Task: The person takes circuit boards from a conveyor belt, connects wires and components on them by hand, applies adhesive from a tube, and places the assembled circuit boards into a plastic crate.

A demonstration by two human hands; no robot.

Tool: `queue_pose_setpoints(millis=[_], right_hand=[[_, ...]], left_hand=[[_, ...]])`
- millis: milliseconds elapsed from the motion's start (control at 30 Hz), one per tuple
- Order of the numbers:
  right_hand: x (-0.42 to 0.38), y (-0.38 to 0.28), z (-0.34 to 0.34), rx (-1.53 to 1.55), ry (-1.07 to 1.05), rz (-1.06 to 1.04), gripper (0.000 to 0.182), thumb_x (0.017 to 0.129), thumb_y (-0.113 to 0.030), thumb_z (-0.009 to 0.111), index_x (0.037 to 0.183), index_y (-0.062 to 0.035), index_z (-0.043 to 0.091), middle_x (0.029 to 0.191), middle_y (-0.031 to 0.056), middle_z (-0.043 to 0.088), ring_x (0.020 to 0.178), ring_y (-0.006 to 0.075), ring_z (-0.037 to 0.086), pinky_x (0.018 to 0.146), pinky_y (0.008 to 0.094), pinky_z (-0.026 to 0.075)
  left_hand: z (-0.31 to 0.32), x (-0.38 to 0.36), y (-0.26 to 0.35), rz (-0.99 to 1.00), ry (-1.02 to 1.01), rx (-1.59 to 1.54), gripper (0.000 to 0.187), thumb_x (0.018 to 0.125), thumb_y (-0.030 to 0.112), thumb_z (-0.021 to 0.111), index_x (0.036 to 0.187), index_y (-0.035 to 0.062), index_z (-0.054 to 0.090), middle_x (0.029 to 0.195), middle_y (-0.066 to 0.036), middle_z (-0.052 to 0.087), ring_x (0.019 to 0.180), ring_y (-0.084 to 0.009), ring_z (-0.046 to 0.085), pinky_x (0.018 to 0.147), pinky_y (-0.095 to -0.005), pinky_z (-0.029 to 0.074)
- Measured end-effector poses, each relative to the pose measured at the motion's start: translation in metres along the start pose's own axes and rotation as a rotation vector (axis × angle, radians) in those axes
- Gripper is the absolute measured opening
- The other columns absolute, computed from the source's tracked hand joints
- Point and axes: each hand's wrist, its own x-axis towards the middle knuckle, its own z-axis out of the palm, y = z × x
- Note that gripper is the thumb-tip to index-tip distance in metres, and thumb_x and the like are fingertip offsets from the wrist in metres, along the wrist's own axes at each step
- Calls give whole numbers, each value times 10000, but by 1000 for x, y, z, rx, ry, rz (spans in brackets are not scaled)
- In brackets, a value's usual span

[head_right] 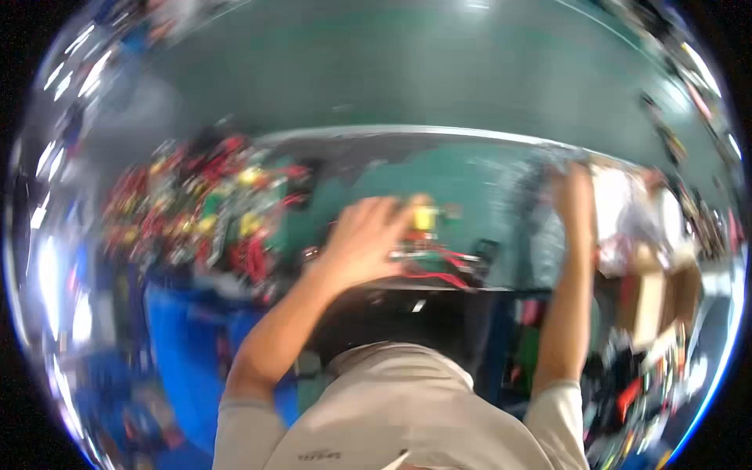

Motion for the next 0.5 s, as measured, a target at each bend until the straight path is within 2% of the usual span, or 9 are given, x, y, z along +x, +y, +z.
queue_pose_setpoints(millis=[33,67,100,167,267,333,433,467,500], right_hand=[[2,8,7,19,59,-47,375,996,-239,598,1303,-26,626,1108,195,707,1000,323,693,856,403,563],[-5,11,13,64,194,-141,372,1003,-216,603,1327,-34,617,1157,178,687,1037,295,678,869,385,559],[-9,4,20,133,296,-240,374,1009,-192,609,1351,-42,608,1206,162,667,1075,267,664,882,368,555],[-16,-14,38,294,344,-362,389,1021,-144,619,1399,-57,589,1304,129,627,1149,212,635,909,333,547],[-23,-51,63,384,259,-453,345,1055,-219,596,1359,-59,631,1255,108,652,1129,203,639,916,324,528],[-24,-64,78,379,241,-506,353,1058,-216,590,1366,-47,625,1246,111,667,1110,196,649,912,349,526],[-13,-64,104,366,235,-584,345,1060,-217,587,1366,-62,631,1278,120,666,1122,204,656,908,346,529],[-16,-68,105,364,207,-614,336,1060,-222,588,1368,-98,640,1341,136,646,1156,226,655,910,341,531],[-26,-78,104,333,200,-581,347,1052,-224,602,1353,-56,639,1320,154,658,1150,247,660,935,353,532]], left_hand=[[-16,5,12,-108,-201,-32,985,666,297,858,1526,125,409,1267,-210,540,1181,-386,541,919,-494,464],[-24,-1,21,-155,-186,-69,1012,670,288,854,1549,133,378,1227,-198,538,1181,-389,525,897,-505,447],[-10,-23,24,-45,114,20,1085,655,296,864,1584,139,325,1213,-181,535,1166,-372,514,887,-498,424],[-33,-45,45,-155,184,-13,1197,599,305,901,1608,139,279,1263,-178,522,1176,-353,500,911,-480,398],[-89,-93,75,-283,363,7,1323,509,292,948,1617,132,244,1291,-173,514,1186,-348,485,927,-473,388],[-141,-149,84,-457,370,83,1278,567,302,922,1618,109,222,1356,-176,516,1192,-361,514,954,-503,406],[-201,-244,91,-630,481,290,1138,616,233,875,1574,17,301,1450,-201,513,1251,-379,546,1020,-480,443],[-215,-275,89,-643,500,370,1151,630,218,870,1584,15,258,1380,-216,536,1220,-396,554,1016,-487,449],[-228,-306,86,-650,515,445,1165,645,203,865,1593,12,216,1310,-231,559,1189,-412,562,1012,-494,455]])
